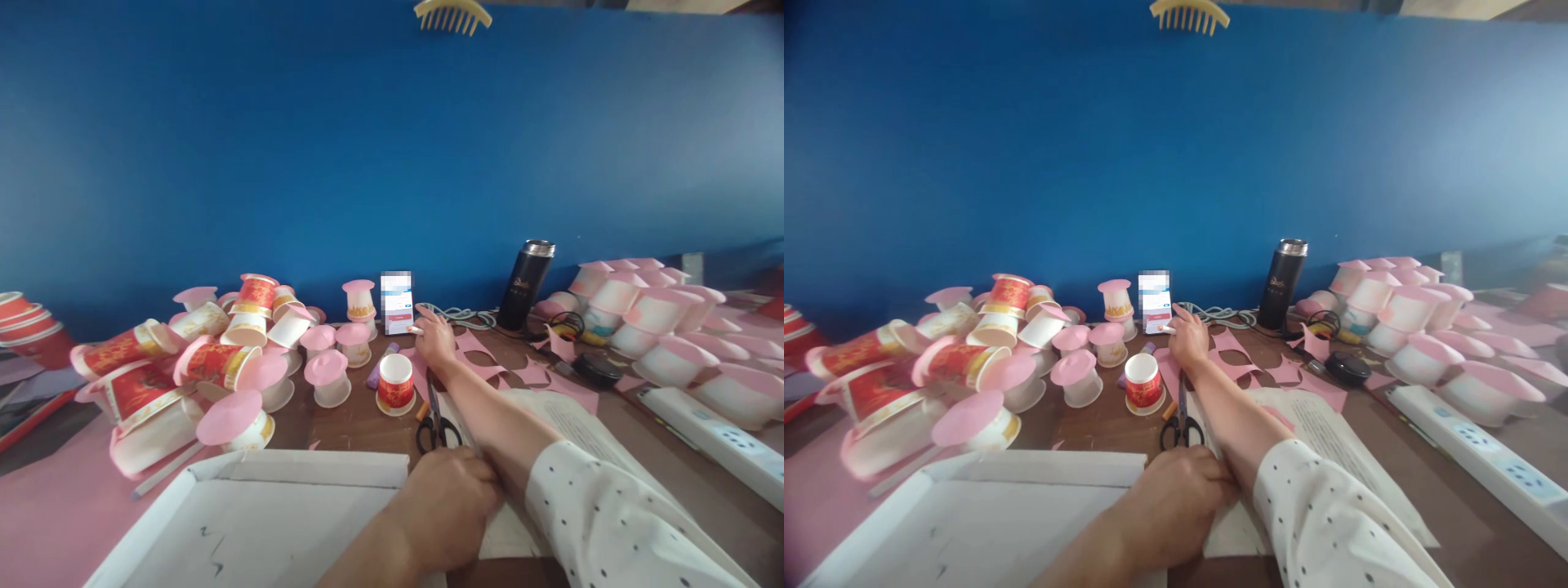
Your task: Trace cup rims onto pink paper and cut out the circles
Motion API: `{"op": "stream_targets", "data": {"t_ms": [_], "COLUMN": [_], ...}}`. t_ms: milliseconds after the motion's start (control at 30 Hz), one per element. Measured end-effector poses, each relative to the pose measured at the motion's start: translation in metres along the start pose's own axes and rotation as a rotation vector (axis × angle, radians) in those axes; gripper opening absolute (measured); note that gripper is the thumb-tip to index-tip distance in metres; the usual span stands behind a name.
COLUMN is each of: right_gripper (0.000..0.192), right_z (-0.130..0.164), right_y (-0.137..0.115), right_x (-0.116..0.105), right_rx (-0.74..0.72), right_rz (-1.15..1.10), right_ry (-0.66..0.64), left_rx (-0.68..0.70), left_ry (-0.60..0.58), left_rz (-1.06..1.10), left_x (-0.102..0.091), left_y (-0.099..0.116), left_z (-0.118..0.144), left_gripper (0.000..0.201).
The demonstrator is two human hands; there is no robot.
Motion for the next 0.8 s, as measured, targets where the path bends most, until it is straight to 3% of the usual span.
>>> {"op": "stream_targets", "data": {"t_ms": [200,500,800], "right_gripper": [0.024,0.024,0.028], "right_z": [-0.0029,-0.0065,-0.0030], "right_y": [-0.0091,-0.0097,-0.0068], "right_x": [0.0062,0.0098,0.0032], "right_rx": [-0.094,-0.060,-0.018], "right_rz": [0.124,0.161,0.070], "right_ry": [-0.076,-0.103,-0.055], "left_rx": [-0.005,-0.039,-0.012], "left_ry": [-0.025,-0.052,-0.011], "left_rz": [-0.002,0.036,-0.006], "left_x": [0.0013,0.0020,0.0028], "left_y": [-0.0005,-0.0015,-0.0019], "left_z": [-0.0015,-0.0013,-0.0002], "left_gripper": [0.008,0.022,0.011]}}
Point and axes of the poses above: each hand's wrist, its own z-axis away from the middle knuckle, its own x-axis out of the palm, y = z × x, the point moved 2 cm from there along -z, towards the middle knuckle, and after that the axes turned 1 degree about y, right-handed, at the moved point
